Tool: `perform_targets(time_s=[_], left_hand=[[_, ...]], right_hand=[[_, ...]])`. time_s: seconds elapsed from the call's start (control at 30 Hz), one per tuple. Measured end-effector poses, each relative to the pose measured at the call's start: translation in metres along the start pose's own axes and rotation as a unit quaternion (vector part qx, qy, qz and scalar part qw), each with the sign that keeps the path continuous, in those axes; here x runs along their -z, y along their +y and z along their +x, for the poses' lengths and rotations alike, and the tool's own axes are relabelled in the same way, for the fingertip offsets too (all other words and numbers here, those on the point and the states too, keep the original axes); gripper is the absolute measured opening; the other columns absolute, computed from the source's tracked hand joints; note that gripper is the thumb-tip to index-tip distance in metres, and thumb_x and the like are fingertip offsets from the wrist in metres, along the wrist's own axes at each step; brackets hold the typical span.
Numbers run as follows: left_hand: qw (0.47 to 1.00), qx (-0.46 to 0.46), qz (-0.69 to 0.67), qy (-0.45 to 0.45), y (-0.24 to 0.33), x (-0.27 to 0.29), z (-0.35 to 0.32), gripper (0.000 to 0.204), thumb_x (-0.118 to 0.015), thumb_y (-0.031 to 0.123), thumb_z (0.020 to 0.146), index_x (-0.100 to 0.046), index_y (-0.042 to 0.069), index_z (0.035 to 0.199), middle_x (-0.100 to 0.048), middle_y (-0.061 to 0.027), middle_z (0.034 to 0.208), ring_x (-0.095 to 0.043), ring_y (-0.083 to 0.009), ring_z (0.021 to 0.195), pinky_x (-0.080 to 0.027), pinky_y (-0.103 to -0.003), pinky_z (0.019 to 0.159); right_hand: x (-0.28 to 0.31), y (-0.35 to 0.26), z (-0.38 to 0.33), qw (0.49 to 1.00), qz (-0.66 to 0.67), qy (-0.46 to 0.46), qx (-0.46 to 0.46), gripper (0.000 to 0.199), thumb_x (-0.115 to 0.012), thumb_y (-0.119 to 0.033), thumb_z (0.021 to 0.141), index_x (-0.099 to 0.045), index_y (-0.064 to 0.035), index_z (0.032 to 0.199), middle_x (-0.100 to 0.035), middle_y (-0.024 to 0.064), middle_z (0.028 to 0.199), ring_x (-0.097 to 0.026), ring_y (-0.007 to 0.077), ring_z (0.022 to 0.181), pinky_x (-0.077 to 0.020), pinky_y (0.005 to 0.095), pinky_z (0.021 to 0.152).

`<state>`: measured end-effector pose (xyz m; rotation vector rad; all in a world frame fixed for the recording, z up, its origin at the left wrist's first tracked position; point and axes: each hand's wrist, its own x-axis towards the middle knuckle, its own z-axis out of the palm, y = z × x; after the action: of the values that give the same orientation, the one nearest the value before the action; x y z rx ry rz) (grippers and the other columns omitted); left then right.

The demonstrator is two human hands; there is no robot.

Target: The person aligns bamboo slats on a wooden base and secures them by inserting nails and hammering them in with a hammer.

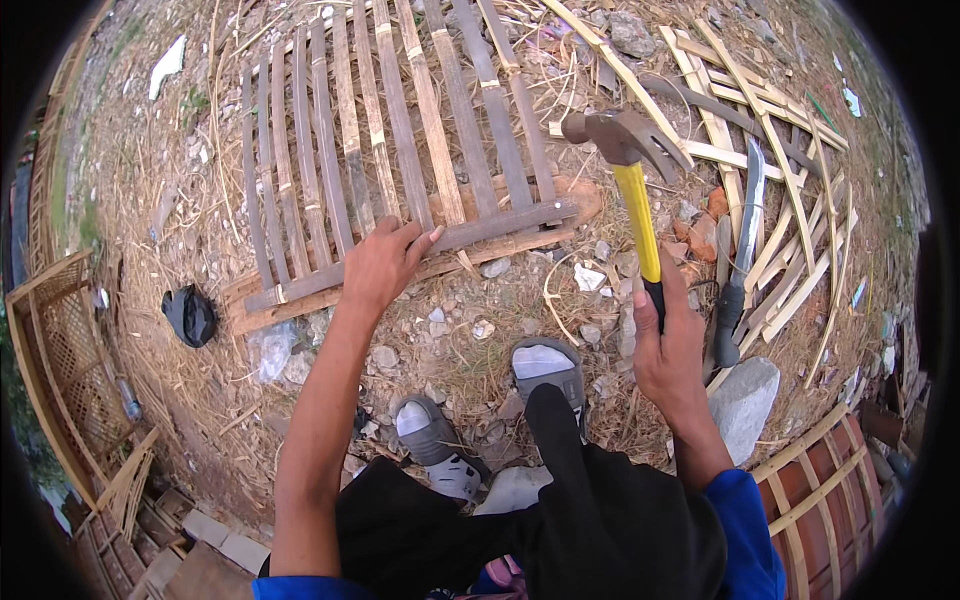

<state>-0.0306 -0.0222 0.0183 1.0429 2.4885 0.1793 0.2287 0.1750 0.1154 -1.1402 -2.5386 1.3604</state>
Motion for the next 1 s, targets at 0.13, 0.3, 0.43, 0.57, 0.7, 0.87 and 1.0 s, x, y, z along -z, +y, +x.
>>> perform_targets(time_s=[0.13,0.3,0.43,0.57,0.7,0.87,1.0], left_hand=[[1.000,0.002,-0.002,-0.008,0.003,-0.001,0.002,0.039,-0.053,0.046,0.097,-0.067,0.010,0.090,-0.059,-0.0116,0.083,-0.063,-0.0344,0.077,-0.050,-0.047,0.064],[1.000,-0.016,0.014,0.009,0.003,-0.005,0.005,0.036,-0.054,0.048,0.096,-0.069,0.014,0.092,-0.059,-0.0112,0.084,-0.064,-0.0339,0.077,-0.051,-0.047,0.062],[1.000,-0.007,0.002,0.017,-0.006,-0.006,-0.001,0.039,-0.054,0.046,0.097,-0.067,0.010,0.090,-0.060,-0.0121,0.083,-0.063,-0.0348,0.076,-0.050,-0.048,0.063],[1.000,-0.010,0.007,0.019,-0.003,-0.002,-0.001,0.036,-0.055,0.047,0.096,-0.068,0.014,0.090,-0.059,-0.0112,0.085,-0.065,-0.0333,0.078,-0.052,-0.046,0.063],[1.000,-0.006,-0.002,0.012,0.003,-0.005,0.004,0.038,-0.054,0.046,0.097,-0.068,0.011,0.092,-0.060,-0.0124,0.085,-0.063,-0.0350,0.077,-0.050,-0.047,0.065],[1.000,-0.008,-0.007,0.018,-0.003,-0.002,-0.001,0.038,-0.053,0.046,0.097,-0.067,0.011,0.093,-0.060,-0.0128,0.084,-0.063,-0.0352,0.078,-0.050,-0.048,0.065],[1.000,-0.014,0.005,0.025,-0.005,-0.009,0.001,0.038,-0.055,0.047,0.096,-0.066,0.012,0.088,-0.059,-0.0111,0.083,-0.064,-0.0321,0.076,-0.052,-0.046,0.062]], right_hand=[[-0.017,0.025,-0.008,0.997,0.052,0.059,-0.008,0.042,-0.051,-0.016,0.100,-0.041,-0.0005,0.138,-0.063,0.0232,0.077,-0.063,0.0440,0.065,-0.0469,0.0457,0.057],[-0.028,0.044,-0.010,0.996,-0.041,-0.035,-0.064,0.042,-0.051,-0.014,0.100,-0.040,-0.0007,0.138,-0.063,0.0269,0.081,-0.064,0.0469,0.072,-0.0465,0.0502,0.060],[0.008,-0.013,0.007,0.999,0.007,0.039,-0.010,0.042,-0.051,-0.014,0.099,-0.041,-0.0006,0.138,-0.063,0.0275,0.084,-0.064,0.0460,0.073,-0.0475,0.0463,0.061],[0.001,0.008,-0.004,0.985,0.134,0.110,0.014,0.043,-0.051,-0.013,0.099,-0.040,-0.0008,0.139,-0.064,0.0271,0.083,-0.065,0.0451,0.073,-0.0478,0.0458,0.060],[-0.030,0.053,-0.006,0.996,-0.080,-0.032,0.002,0.043,-0.050,-0.013,0.100,-0.039,-0.0009,0.139,-0.063,0.0273,0.079,-0.065,0.0460,0.072,-0.0473,0.0483,0.060],[-0.024,0.029,-0.008,0.997,-0.023,0.006,-0.069,0.038,-0.048,-0.014,0.100,-0.040,-0.0006,0.135,-0.062,0.0280,0.078,-0.063,0.0498,0.074,-0.0464,0.0515,0.061],[-0.041,0.060,-0.016,0.998,0.005,0.059,-0.030,0.035,-0.052,-0.019,0.100,-0.046,-0.0007,0.129,-0.061,0.0197,0.073,-0.064,0.0345,0.064,-0.0463,0.0439,0.058]])
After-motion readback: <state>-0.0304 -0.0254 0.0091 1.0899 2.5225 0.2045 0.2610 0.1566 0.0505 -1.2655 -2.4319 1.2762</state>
